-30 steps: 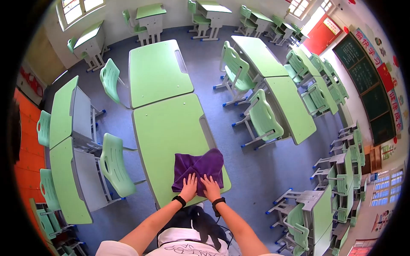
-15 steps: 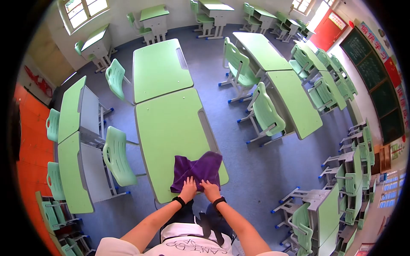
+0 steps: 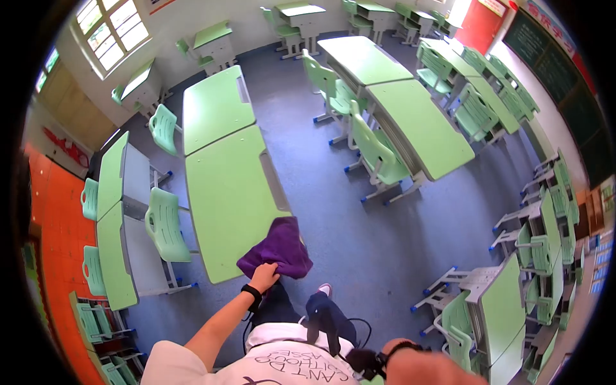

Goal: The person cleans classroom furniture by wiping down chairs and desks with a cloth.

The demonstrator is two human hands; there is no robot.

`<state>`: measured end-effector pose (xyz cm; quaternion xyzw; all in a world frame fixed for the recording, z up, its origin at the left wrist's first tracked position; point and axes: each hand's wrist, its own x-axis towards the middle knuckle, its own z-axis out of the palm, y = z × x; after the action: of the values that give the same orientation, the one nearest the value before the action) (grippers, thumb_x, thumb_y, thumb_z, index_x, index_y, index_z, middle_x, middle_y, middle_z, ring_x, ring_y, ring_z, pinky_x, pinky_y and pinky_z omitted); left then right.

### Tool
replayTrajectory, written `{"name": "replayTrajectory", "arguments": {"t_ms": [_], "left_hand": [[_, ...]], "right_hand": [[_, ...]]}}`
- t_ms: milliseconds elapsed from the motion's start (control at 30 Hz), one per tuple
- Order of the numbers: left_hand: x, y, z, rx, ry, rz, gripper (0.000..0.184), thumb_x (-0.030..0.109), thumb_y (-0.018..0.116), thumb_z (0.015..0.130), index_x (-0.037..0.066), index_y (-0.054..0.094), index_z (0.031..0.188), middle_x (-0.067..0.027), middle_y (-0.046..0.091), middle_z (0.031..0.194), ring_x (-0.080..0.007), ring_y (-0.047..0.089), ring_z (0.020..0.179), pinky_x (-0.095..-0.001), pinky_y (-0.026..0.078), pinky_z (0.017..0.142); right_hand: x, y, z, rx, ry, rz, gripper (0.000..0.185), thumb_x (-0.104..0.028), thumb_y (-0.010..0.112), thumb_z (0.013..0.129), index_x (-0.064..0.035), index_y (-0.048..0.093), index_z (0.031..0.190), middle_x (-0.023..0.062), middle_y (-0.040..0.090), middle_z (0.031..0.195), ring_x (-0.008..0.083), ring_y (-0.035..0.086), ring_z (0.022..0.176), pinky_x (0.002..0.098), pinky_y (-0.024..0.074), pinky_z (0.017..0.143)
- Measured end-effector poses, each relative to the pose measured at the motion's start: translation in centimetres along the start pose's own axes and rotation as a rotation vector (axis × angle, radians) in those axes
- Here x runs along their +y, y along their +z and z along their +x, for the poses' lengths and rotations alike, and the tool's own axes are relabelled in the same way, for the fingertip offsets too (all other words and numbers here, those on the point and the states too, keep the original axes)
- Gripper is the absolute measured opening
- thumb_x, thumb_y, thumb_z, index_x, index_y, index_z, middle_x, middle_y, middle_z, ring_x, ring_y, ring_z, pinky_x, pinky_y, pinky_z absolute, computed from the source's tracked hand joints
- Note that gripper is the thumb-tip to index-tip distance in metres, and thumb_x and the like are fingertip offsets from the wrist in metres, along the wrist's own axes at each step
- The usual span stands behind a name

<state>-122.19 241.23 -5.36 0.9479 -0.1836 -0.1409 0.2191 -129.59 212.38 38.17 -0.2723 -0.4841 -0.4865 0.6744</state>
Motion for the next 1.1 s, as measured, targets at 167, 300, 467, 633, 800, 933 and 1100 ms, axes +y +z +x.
{"name": "replayTrajectory", "arguments": {"t_ms": [167, 300, 467, 633, 800, 933, 1100], "left_hand": [[6.2, -0.6, 3.1, -0.014, 0.094, -0.056, 0.024, 0.019, 0.065, 0.079, 0.002, 0.061, 0.095, -0.0207, 0.065, 0.083, -0.0395, 0.062, 0.082, -0.0499, 0.050, 0.074], [12.0, -2.2, 6.8, -0.020, 0.138, -0.035, 0.022, 0.019, 0.064, 0.080, 0.001, 0.058, 0.090, -0.0230, 0.064, 0.082, -0.0415, 0.061, 0.082, -0.0513, 0.048, 0.073], [16.6, -3.4, 12.3, 0.077, 0.219, -0.201, 0.021, 0.016, 0.061, 0.082, -0.002, 0.057, 0.092, -0.0264, 0.063, 0.083, -0.0439, 0.060, 0.084, -0.0516, 0.047, 0.074], [20.4, -4.4, 18.3, 0.075, 0.212, -0.332, 0.019, 0.014, 0.057, 0.085, -0.004, 0.055, 0.092, -0.0279, 0.062, 0.084, -0.0462, 0.059, 0.085, -0.0515, 0.046, 0.074], [22.3, -5.2, 25.5, 0.053, 0.200, -0.284, 0.020, 0.016, 0.056, 0.085, -0.002, 0.055, 0.091, -0.0259, 0.061, 0.079, -0.0466, 0.058, 0.078, -0.0510, 0.045, 0.068], [25.1, -8.9, 30.3, 0.012, 0.312, -0.388, 0.017, 0.016, 0.059, 0.082, 0.000, 0.056, 0.088, -0.0231, 0.061, 0.078, -0.0440, 0.058, 0.076, -0.0495, 0.045, 0.066], [27.8, -13.7, 35.0, -0.056, 0.664, -0.355, 0.020, 0.016, 0.063, 0.076, 0.004, 0.062, 0.092, -0.0160, 0.064, 0.081, -0.0378, 0.062, 0.077, -0.0455, 0.049, 0.068]], "right_hand": [[-2.4, 1.0, 7.0, -0.210, -0.262, -0.228, 0.063, -0.037, 0.047, 0.097, -0.0108, 0.027, 0.151, 0.0094, 0.019, 0.159, 0.0275, 0.009, 0.148, 0.0468, 0.0061, 0.121], [-7.7, -0.2, 6.7, -0.326, -0.323, -0.034, 0.070, -0.044, 0.045, 0.097, -0.0128, 0.017, 0.154, 0.0102, 0.010, 0.161, 0.0281, 0.002, 0.149, 0.0470, 0.0066, 0.121], [-10.0, -2.6, 7.1, -0.421, -0.318, 0.047, 0.068, -0.039, 0.048, 0.095, -0.0121, 0.019, 0.150, 0.0115, 0.015, 0.157, 0.0286, 0.008, 0.145, 0.0457, 0.0134, 0.118], [-8.5, -6.5, 8.8, -0.391, -0.267, -0.178, 0.059, -0.026, 0.054, 0.090, -0.0085, 0.030, 0.141, 0.0129, 0.028, 0.150, 0.0297, 0.022, 0.138, 0.0440, 0.0219, 0.113], [-5.0, -14.1, 10.3, -0.333, -0.070, -0.615, 0.051, -0.014, 0.059, 0.086, -0.0049, 0.041, 0.132, 0.0144, 0.041, 0.142, 0.0309, 0.036, 0.131, 0.0424, 0.0304, 0.108], [2.8, -23.7, 8.7, -0.390, 0.540, -1.338, 0.045, -0.004, 0.064, 0.082, -0.0020, 0.049, 0.125, 0.0156, 0.051, 0.136, 0.0318, 0.047, 0.126, 0.0411, 0.0372, 0.104], [15.0, -37.1, -3.6, -0.823, 1.201, -1.158, 0.051, -0.003, 0.069, 0.080, -0.0081, 0.052, 0.128, 0.0170, 0.042, 0.146, 0.0325, 0.037, 0.137, 0.0412, 0.0290, 0.113]]}}
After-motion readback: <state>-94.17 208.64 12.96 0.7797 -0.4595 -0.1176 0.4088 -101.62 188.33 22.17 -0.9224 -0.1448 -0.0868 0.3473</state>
